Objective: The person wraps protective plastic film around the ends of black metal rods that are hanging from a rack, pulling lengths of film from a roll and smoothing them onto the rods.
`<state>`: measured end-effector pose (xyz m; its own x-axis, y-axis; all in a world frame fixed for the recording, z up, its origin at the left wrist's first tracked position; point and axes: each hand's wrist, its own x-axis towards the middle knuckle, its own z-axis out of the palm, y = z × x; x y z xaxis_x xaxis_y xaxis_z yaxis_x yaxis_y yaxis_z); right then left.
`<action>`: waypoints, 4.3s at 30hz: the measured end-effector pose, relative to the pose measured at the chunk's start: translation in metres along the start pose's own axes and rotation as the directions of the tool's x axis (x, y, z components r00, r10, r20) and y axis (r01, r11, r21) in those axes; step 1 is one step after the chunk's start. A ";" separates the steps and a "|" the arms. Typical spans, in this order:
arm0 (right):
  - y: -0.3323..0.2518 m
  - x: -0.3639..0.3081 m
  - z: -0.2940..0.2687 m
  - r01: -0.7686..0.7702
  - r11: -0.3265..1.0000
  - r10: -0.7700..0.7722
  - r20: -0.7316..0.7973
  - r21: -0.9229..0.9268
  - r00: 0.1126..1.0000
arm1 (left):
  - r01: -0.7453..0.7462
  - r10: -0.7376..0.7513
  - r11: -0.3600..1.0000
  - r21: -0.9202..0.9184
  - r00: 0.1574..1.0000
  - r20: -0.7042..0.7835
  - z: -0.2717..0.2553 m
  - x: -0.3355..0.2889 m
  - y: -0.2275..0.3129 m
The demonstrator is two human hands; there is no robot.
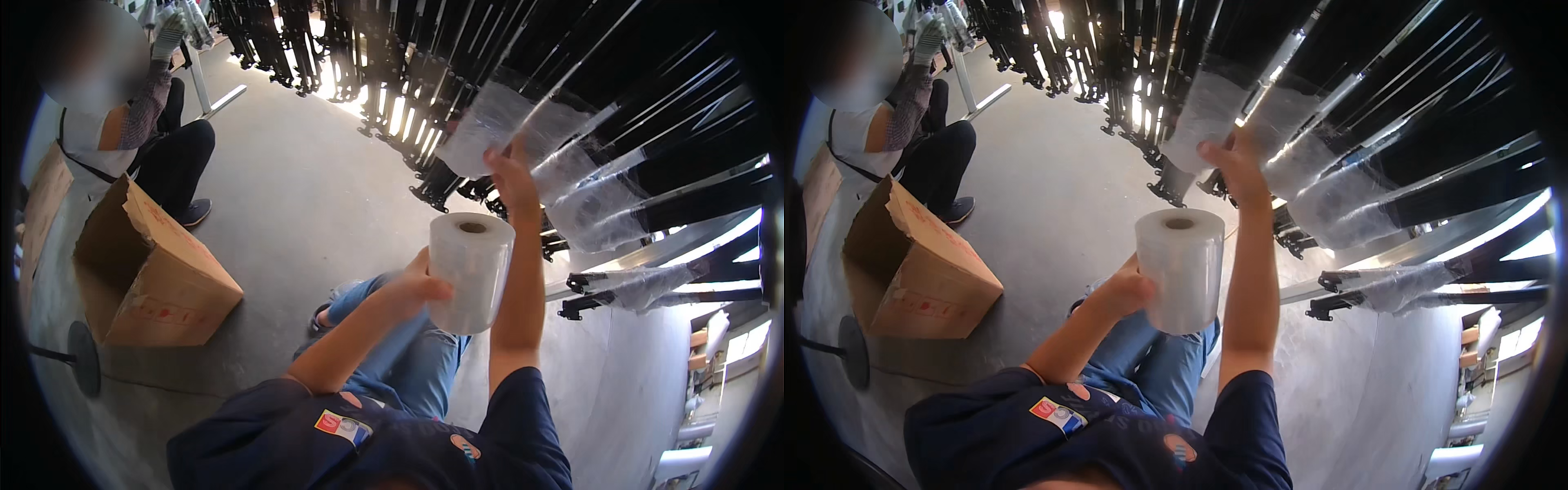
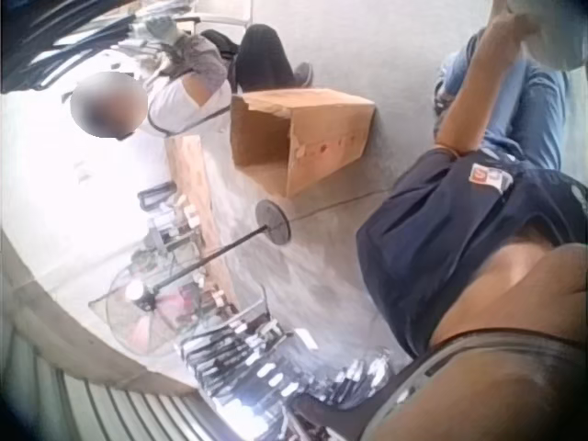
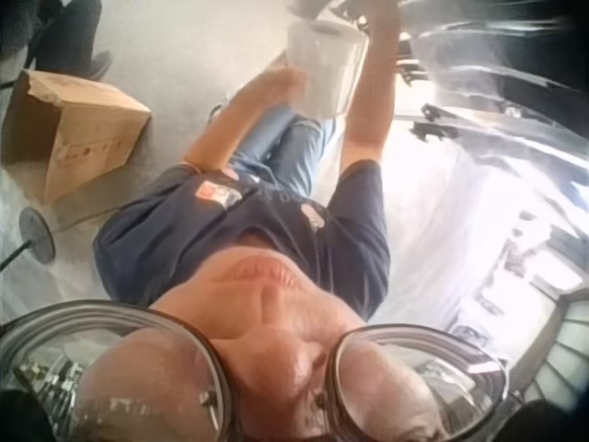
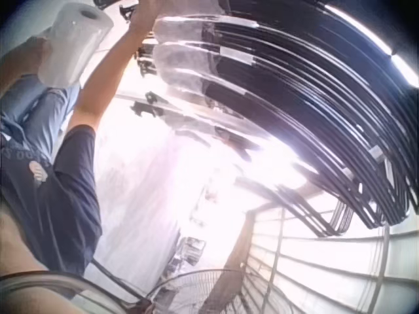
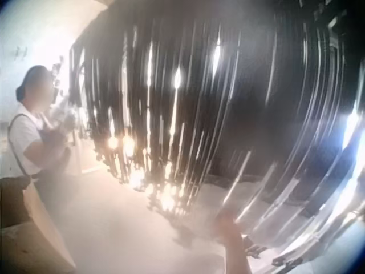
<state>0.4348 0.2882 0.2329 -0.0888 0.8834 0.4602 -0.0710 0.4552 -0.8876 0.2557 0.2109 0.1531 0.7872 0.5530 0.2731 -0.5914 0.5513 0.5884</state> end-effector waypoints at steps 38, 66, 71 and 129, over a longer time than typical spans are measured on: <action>0.005 -0.178 0.071 -0.061 0.942 0.225 -0.485 0.331 0.845 | -0.266 0.244 0.911 -0.314 0.964 -0.110 -0.009 0.008 -0.009; 0.021 -0.229 0.096 0.206 0.298 0.568 -0.346 0.932 0.746 | 0.760 -0.077 -0.219 0.611 0.611 -0.788 -0.318 -0.225 -0.114; 0.058 -0.225 0.069 0.125 0.118 0.496 -0.168 0.985 0.852 | 0.589 -0.221 -0.359 0.724 0.700 -0.679 -0.355 -0.154 -0.216; -0.069 0.056 0.101 0.188 0.644 -0.682 -0.444 -0.742 0.581 | -0.795 0.444 -0.211 0.568 0.440 0.781 0.040 0.173 0.244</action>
<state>0.3341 0.2953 0.3224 0.4381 0.2528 0.8626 0.6745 0.5419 -0.5014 0.2549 0.4162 0.3744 0.2204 0.0003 0.9754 -0.4016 -0.9113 0.0910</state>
